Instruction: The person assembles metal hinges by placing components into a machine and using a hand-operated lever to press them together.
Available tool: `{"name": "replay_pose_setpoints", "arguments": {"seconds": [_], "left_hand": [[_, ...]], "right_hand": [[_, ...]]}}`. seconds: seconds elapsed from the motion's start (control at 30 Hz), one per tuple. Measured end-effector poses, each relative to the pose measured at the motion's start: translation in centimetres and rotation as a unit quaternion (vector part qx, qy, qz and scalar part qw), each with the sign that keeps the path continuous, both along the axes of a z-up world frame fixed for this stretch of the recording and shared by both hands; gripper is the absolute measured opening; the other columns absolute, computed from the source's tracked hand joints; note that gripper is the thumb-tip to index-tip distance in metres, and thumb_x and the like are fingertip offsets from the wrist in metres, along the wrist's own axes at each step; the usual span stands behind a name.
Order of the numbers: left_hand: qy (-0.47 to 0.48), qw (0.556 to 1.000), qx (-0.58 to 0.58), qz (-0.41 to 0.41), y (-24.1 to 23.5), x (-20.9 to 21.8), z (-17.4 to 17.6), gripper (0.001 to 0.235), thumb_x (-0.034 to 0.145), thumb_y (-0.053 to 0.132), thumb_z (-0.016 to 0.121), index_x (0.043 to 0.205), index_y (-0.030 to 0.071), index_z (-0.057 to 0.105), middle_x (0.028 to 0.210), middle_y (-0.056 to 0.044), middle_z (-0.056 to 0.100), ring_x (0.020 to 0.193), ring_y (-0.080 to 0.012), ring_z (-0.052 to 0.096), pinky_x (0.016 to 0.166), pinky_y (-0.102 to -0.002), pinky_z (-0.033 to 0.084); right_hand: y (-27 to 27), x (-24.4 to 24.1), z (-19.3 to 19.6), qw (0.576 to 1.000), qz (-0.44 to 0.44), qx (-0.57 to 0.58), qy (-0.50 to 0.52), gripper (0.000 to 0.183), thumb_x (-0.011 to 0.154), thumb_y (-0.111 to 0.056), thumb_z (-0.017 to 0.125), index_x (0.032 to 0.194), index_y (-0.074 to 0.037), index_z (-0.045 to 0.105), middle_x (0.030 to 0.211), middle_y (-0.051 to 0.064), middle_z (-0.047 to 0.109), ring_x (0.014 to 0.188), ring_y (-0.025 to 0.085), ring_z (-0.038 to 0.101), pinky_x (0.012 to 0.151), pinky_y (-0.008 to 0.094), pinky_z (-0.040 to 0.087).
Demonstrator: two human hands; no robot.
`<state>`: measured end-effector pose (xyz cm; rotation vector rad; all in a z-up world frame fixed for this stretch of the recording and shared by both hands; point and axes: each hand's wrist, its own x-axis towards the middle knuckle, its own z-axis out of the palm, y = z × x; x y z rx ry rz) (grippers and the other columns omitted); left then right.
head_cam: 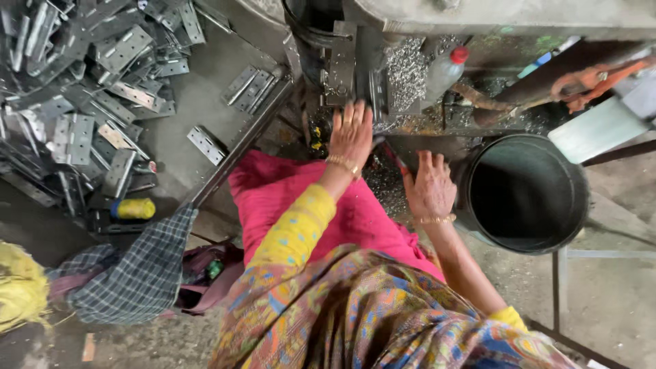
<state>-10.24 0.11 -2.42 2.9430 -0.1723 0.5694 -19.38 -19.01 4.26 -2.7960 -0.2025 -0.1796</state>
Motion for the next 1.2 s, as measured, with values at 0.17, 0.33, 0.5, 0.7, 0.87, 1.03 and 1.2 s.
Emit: {"name": "replay_pose_setpoints", "arguments": {"seconds": [0.17,0.33,0.5,0.7,0.87,1.03,1.2], "left_hand": [[-0.059,0.989,-0.012,-0.135,1.9,0.6,0.7,0.027,0.103,0.014,0.057,0.129,0.012,0.064,0.140,-0.009,0.057,0.114,-0.0240,0.061,0.099,-0.047,0.053],[0.044,0.916,-0.397,0.043,-5.6,8.2,3.0,0.022,0.098,0.012,0.054,0.116,0.009,0.066,0.135,-0.010,0.060,0.109,-0.0232,0.066,0.082,-0.044,0.057],[0.115,0.989,-0.053,0.081,-2.2,3.7,1.4,0.033,0.089,0.019,0.055,0.114,0.003,0.070,0.140,-0.017,0.056,0.122,-0.0293,0.050,0.086,-0.044,0.051],[0.069,0.995,0.047,0.061,-0.7,2.6,0.9,0.035,0.091,0.019,0.055,0.114,0.002,0.074,0.138,-0.009,0.061,0.125,-0.0240,0.049,0.100,-0.042,0.038],[0.184,0.975,0.084,0.089,-2.4,5.0,3.7,0.027,0.096,0.020,0.054,0.100,0.010,0.078,0.125,-0.009,0.066,0.127,-0.0240,0.047,0.102,-0.041,0.035],[0.092,0.988,0.102,0.066,-1.2,3.5,1.8,0.025,0.090,0.019,0.058,0.100,0.010,0.079,0.123,-0.008,0.067,0.123,-0.0238,0.048,0.095,-0.040,0.037],[0.136,0.983,0.109,0.050,-1.6,2.8,2.3,0.027,0.093,0.021,0.057,0.101,0.009,0.079,0.123,-0.007,0.067,0.125,-0.0255,0.048,0.100,-0.041,0.037]], "right_hand": [[0.4,-0.6,0.9,1.000,-0.013,-0.012,0.005,0.044,0.093,-0.039,0.071,0.125,-0.011,0.060,0.113,0.019,0.064,0.106,0.041,0.064,0.080,0.052,0.054],[0.2,0.5,-0.8,0.996,-0.024,-0.051,0.063,0.042,0.095,-0.042,0.066,0.121,-0.010,0.060,0.103,0.016,0.073,0.091,0.041,0.070,0.072,0.054,0.054],[-0.7,0.6,-2.6,0.988,0.010,-0.103,0.118,0.041,0.094,-0.043,0.064,0.119,-0.011,0.061,0.091,0.017,0.075,0.081,0.041,0.072,0.067,0.054,0.055],[-0.4,1.8,-2.0,0.978,0.035,-0.166,0.118,0.035,0.094,-0.039,0.066,0.115,-0.011,0.061,0.090,0.017,0.075,0.083,0.039,0.073,0.067,0.052,0.056],[-0.9,-1.4,-8.7,0.977,-0.035,-0.100,0.184,0.045,0.097,-0.046,0.062,0.121,-0.009,0.056,0.088,0.018,0.073,0.075,0.038,0.072,0.063,0.052,0.055],[-2.1,-1.9,-11.7,0.989,-0.002,-0.026,0.146,0.035,0.101,-0.038,0.059,0.120,-0.009,0.058,0.095,0.020,0.073,0.083,0.042,0.070,0.066,0.054,0.052],[-2.5,-0.8,-11.7,0.984,-0.025,-0.047,0.170,0.035,0.100,-0.039,0.060,0.117,-0.009,0.056,0.095,0.022,0.073,0.087,0.045,0.068,0.070,0.057,0.052]]}}
